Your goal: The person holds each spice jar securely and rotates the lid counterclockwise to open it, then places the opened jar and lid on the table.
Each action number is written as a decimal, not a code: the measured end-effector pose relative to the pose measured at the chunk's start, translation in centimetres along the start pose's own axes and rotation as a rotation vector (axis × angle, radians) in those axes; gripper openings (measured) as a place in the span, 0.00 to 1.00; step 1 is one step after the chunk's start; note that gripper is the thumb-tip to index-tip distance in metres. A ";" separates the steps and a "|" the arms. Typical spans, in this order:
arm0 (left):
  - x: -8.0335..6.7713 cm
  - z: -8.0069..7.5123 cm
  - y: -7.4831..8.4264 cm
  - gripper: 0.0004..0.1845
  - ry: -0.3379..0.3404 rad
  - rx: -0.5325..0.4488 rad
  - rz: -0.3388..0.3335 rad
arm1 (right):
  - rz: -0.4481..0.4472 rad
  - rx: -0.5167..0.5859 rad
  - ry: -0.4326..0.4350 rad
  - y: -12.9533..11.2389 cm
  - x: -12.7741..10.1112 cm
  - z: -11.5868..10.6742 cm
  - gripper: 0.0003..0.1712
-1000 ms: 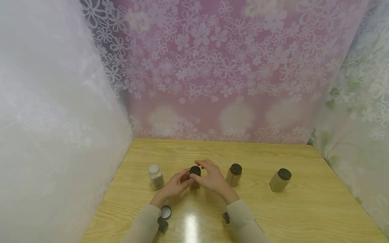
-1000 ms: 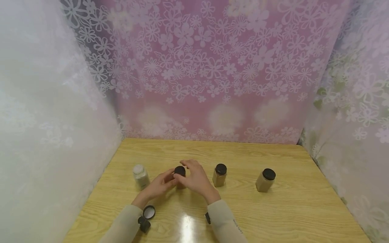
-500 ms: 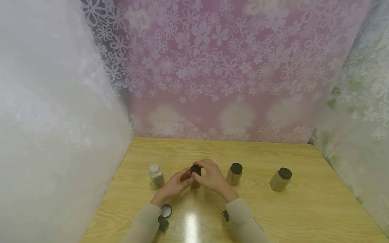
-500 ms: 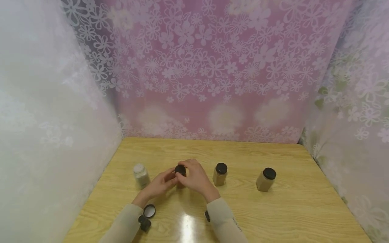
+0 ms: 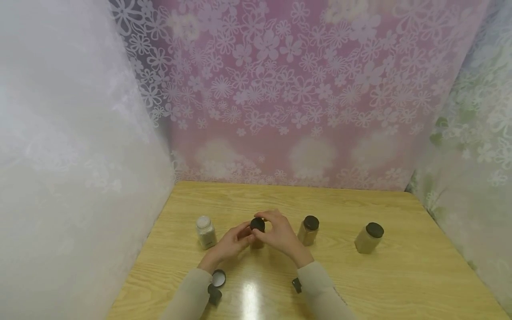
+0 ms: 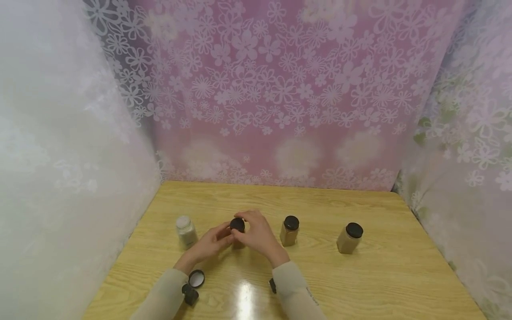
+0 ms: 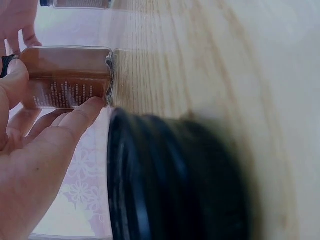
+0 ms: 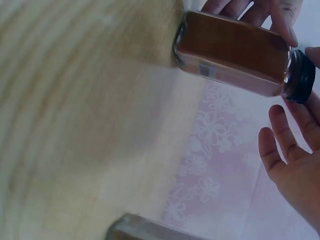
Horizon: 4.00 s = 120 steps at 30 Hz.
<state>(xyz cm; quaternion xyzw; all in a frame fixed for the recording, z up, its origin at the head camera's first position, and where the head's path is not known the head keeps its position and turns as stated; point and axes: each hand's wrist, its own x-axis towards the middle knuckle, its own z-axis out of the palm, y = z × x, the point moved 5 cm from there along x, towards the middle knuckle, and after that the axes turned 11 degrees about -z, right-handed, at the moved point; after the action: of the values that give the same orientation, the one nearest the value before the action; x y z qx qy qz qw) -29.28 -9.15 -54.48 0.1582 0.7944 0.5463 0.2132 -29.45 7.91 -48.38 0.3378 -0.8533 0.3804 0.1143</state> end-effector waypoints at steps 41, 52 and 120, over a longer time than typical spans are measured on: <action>-0.1 0.0 -0.2 0.32 0.001 -0.011 -0.014 | 0.216 0.360 0.038 3.3 -1.8 0.6 0.33; 0.0 0.0 0.0 0.32 0.012 0.010 -0.009 | 0.173 0.389 0.025 3.3 -1.4 0.5 0.26; 0.1 -0.2 -0.2 0.31 -0.008 -0.002 0.013 | 0.231 0.438 0.099 3.5 -1.7 0.7 0.24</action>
<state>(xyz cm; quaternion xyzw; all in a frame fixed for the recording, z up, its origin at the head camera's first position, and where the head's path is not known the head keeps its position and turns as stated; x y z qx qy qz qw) -29.46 -9.31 -54.63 0.1656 0.7918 0.5479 0.2130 -30.40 9.95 -51.60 0.2358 -0.7768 0.5828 0.0356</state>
